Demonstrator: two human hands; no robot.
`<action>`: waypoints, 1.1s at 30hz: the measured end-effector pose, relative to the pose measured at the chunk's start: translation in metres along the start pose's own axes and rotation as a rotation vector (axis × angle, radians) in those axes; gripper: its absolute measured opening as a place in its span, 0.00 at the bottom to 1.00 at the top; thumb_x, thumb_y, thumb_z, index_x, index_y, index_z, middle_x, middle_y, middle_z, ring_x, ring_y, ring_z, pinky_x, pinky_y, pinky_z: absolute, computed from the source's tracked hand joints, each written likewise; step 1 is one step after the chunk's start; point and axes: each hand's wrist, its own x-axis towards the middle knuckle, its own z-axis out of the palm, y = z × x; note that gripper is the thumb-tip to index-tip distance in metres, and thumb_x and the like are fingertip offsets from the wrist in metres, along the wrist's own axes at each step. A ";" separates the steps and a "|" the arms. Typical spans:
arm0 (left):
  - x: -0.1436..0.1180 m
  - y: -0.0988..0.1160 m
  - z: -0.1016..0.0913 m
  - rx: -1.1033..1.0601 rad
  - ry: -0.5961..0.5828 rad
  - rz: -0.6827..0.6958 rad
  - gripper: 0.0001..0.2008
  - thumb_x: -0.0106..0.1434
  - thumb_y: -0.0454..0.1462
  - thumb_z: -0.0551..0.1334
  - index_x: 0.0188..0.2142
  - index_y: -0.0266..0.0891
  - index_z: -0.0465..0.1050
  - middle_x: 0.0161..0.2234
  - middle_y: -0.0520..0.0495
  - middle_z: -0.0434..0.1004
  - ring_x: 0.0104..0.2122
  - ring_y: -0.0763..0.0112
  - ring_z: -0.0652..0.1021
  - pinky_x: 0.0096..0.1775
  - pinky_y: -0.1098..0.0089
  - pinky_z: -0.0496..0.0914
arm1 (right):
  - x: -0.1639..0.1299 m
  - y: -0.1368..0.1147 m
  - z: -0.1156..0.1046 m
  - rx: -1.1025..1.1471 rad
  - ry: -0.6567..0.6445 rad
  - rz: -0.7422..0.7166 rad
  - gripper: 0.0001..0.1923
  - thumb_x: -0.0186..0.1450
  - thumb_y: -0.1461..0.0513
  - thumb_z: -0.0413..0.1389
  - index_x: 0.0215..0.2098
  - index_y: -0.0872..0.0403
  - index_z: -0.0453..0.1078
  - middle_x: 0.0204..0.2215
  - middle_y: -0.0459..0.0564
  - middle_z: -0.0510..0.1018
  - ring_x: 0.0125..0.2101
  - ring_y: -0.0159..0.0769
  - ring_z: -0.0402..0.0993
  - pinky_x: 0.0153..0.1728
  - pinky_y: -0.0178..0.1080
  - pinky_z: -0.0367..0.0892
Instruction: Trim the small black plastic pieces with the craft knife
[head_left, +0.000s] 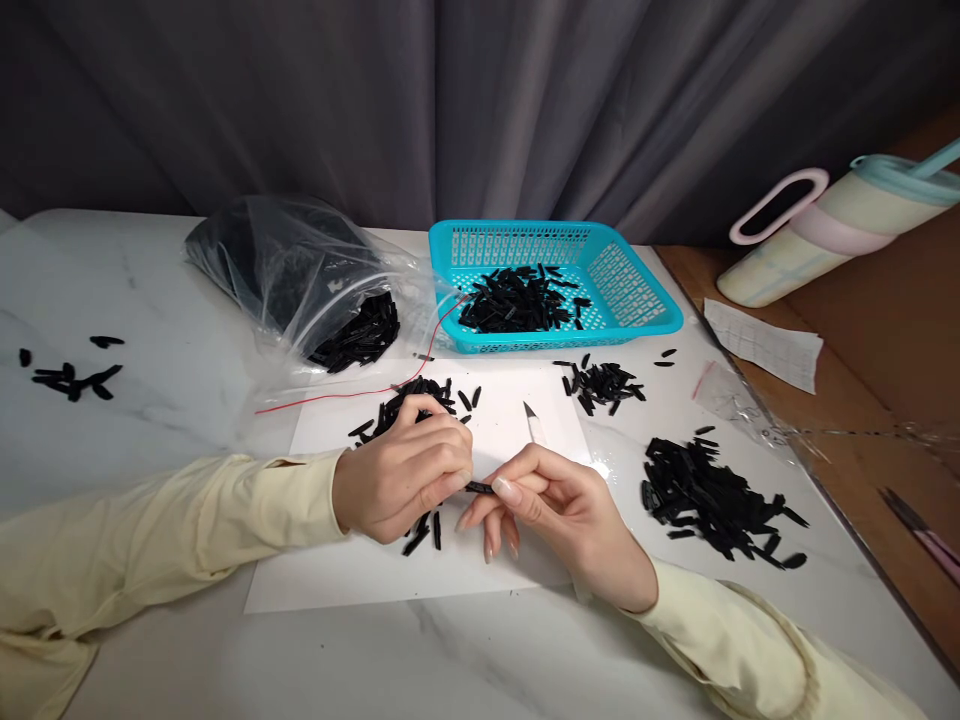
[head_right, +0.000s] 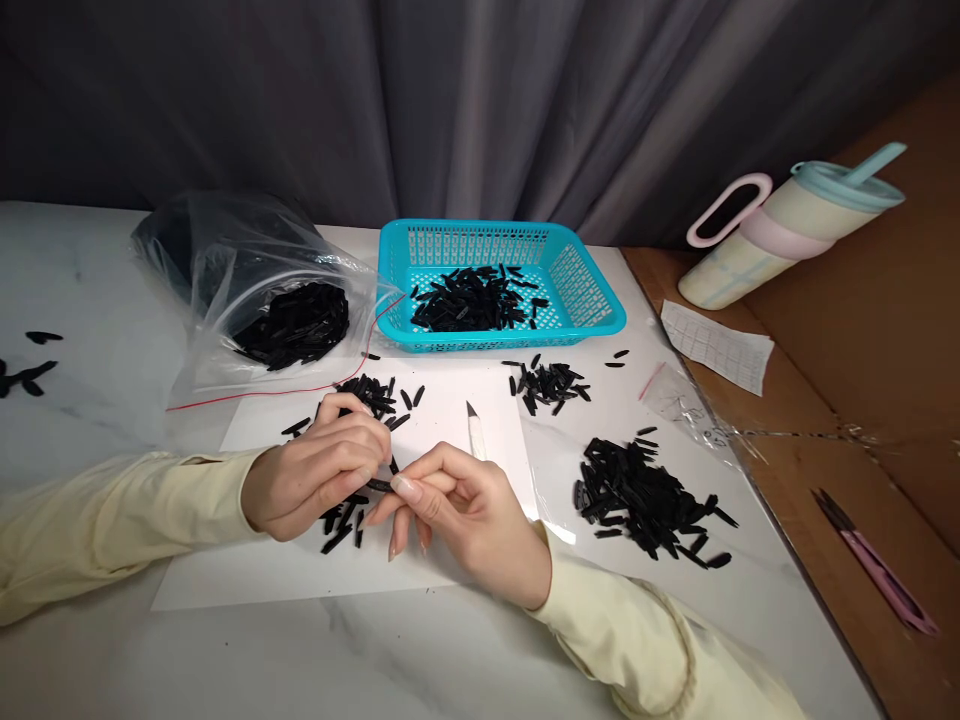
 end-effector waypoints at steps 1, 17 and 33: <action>0.000 0.000 0.000 0.000 -0.002 -0.002 0.07 0.66 0.29 0.45 0.33 0.38 0.58 0.26 0.48 0.68 0.33 0.68 0.71 0.41 0.61 0.58 | 0.000 0.000 0.000 0.000 -0.002 -0.002 0.10 0.67 0.58 0.54 0.30 0.55 0.64 0.28 0.52 0.81 0.21 0.31 0.72 0.23 0.35 0.62; 0.000 0.000 0.000 0.000 0.000 0.012 0.08 0.67 0.30 0.45 0.33 0.38 0.59 0.26 0.48 0.68 0.32 0.69 0.71 0.41 0.61 0.59 | 0.002 0.001 0.000 0.022 -0.018 -0.012 0.09 0.67 0.60 0.53 0.30 0.56 0.64 0.28 0.52 0.81 0.21 0.30 0.72 0.23 0.35 0.62; 0.000 -0.001 -0.001 -0.015 0.013 0.031 0.09 0.69 0.32 0.44 0.34 0.38 0.59 0.26 0.48 0.69 0.32 0.68 0.73 0.40 0.61 0.60 | 0.000 0.003 0.000 0.008 -0.019 0.006 0.09 0.66 0.57 0.54 0.32 0.55 0.64 0.29 0.51 0.81 0.21 0.32 0.73 0.23 0.35 0.63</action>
